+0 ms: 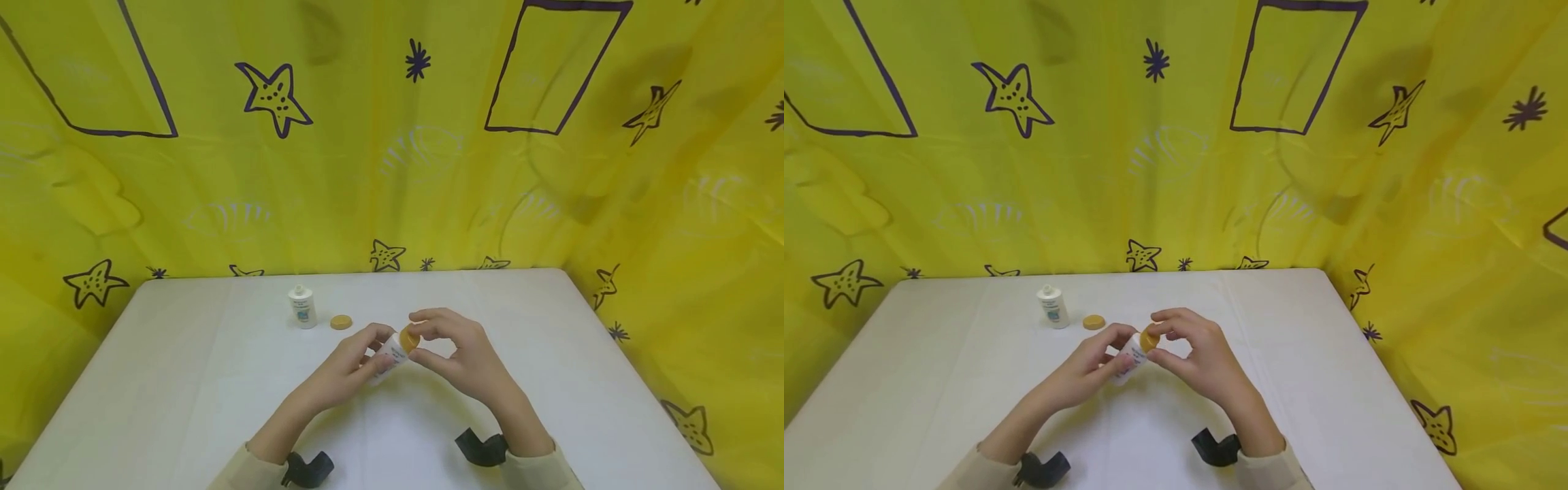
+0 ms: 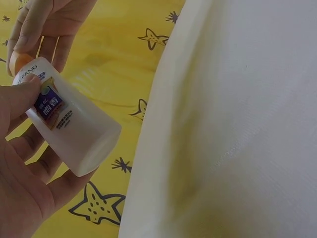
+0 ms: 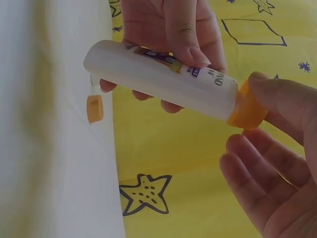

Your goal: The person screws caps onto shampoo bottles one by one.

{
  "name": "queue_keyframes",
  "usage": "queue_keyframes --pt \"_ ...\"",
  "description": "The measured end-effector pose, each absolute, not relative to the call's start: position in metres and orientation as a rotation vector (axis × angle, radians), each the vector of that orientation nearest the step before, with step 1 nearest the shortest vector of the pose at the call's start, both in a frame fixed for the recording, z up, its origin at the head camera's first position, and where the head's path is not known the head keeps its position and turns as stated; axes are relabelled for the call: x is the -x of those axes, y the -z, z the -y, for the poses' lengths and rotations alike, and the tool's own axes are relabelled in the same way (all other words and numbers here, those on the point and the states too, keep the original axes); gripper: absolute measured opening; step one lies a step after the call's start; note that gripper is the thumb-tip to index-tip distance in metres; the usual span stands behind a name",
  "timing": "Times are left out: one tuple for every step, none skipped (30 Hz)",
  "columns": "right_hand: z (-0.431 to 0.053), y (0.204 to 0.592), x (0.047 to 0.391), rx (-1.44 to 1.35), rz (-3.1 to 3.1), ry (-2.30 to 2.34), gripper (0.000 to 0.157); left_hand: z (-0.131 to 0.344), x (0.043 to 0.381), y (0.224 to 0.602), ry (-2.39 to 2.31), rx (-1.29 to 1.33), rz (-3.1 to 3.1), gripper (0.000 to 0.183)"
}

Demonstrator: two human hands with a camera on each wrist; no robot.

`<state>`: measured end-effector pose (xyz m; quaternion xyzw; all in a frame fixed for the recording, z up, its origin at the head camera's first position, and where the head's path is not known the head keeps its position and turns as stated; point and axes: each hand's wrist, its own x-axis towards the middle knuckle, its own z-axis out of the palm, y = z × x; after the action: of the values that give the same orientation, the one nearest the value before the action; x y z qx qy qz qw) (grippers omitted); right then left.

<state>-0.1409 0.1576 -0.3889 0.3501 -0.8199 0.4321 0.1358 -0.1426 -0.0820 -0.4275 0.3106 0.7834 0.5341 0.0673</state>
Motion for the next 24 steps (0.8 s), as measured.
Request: queue_keyframes --pt "-0.1578 0.3888 0.1409 -1.005 2.375 -1.236 0.026 0.0817 0.1422 0.4271 -1.608 -0.949 -2.362 0.027" --pt "-0.1579 0.3886 0.1407 -0.997 2.377 -1.224 0.026 0.0814 0.1418 0.4267 -1.605 -0.959 -2.364 0.027" --pt "-0.1580 0.3881 0.1405 -0.988 2.381 -1.218 0.025 0.0810 0.1414 0.4262 -1.602 -0.965 -2.369 0.027" --pt "-0.1579 0.3878 0.1403 -0.982 2.383 -1.218 0.025 0.0808 0.1411 0.4262 -1.597 -0.966 -2.376 0.027" --pt "-0.1579 0.3880 0.1401 -0.979 2.385 -1.220 0.024 0.0806 0.1407 0.4259 -1.594 -0.966 -2.379 0.027" --pt "-0.1578 0.3879 0.1398 -0.981 2.385 -1.227 0.023 0.0804 0.1403 0.4255 -1.590 -0.962 -2.381 0.027" --pt "-0.1577 0.3879 0.1394 -0.981 2.385 -1.239 0.023 0.0803 0.1400 0.4253 -1.585 -0.957 -2.382 0.028" --pt "-0.1574 0.3877 0.1391 -0.982 2.386 -1.252 0.022 0.0801 0.1397 0.4248 -1.580 -0.949 -2.385 0.028" --pt "-0.1572 0.3876 0.1388 -0.985 2.384 -1.267 0.021 0.0801 0.1395 0.4248 -1.575 -0.943 -2.390 0.029" --pt "-0.1569 0.3877 0.1387 -0.992 2.379 -1.286 0.021 0.0801 0.1393 0.4248 -1.571 -0.938 -2.397 0.029" --pt "-0.1566 0.3877 0.1386 -0.999 2.373 -1.304 0.021 0.0801 0.1393 0.4247 -1.569 -0.935 -2.400 0.029" --pt "-0.1564 0.3873 0.1384 -1.003 2.368 -1.320 0.022 0.0803 0.1394 0.4249 -1.568 -0.935 -2.404 0.030" --pt "-0.1563 0.3872 0.1384 -1.006 2.363 -1.330 0.022 0.0805 0.1397 0.4252 -1.568 -0.938 -2.408 0.030" --pt "-0.1562 0.3872 0.1386 -1.011 2.356 -1.336 0.023 0.0806 0.1400 0.4254 -1.574 -0.942 -2.404 0.030" --pt "-0.1562 0.3873 0.1386 -1.016 2.351 -1.340 0.023 0.0807 0.1403 0.4255 -1.580 -0.946 -2.401 0.029" --pt "-0.1561 0.3873 0.1387 -1.019 2.347 -1.340 0.024 0.0810 0.1406 0.4258 -1.582 -0.945 -2.402 0.029" --pt "-0.1561 0.3873 0.1386 -1.020 2.346 -1.335 0.025 0.0813 0.1408 0.4260 -1.584 -0.943 -2.402 0.029" --pt "-0.1562 0.3874 0.1385 -1.019 2.348 -1.330 0.025 0.0815 0.1410 0.4260 -1.585 -0.939 -2.401 0.029" --pt "-0.1564 0.3875 0.1384 -1.022 2.346 -1.325 0.026 0.0818 0.1411 0.4261 -1.583 -0.934 -2.402 0.029" --pt "-0.1565 0.3877 0.1384 -1.026 2.345 -1.316 0.026 0.0819 0.1412 0.4260 -1.582 -0.929 -2.403 0.030" --pt "-0.1567 0.3878 0.1384 -1.029 2.347 -1.306 0.026 0.0821 0.1412 0.4261 -1.577 -0.923 -2.409 0.030" --pt "-0.1567 0.3878 0.1384 -1.034 2.349 -1.297 0.025 0.0823 0.1412 0.4262 -1.574 -0.918 -2.413 0.029" --pt "-0.1569 0.3878 0.1384 -1.040 2.352 -1.287 0.025 0.0824 0.1412 0.4263 -1.574 -0.916 -2.413 0.029" --pt "-0.1571 0.3879 0.1385 -1.046 2.356 -1.280 0.025 0.0825 0.1411 0.4262 -1.574 -0.915 -2.413 0.029"
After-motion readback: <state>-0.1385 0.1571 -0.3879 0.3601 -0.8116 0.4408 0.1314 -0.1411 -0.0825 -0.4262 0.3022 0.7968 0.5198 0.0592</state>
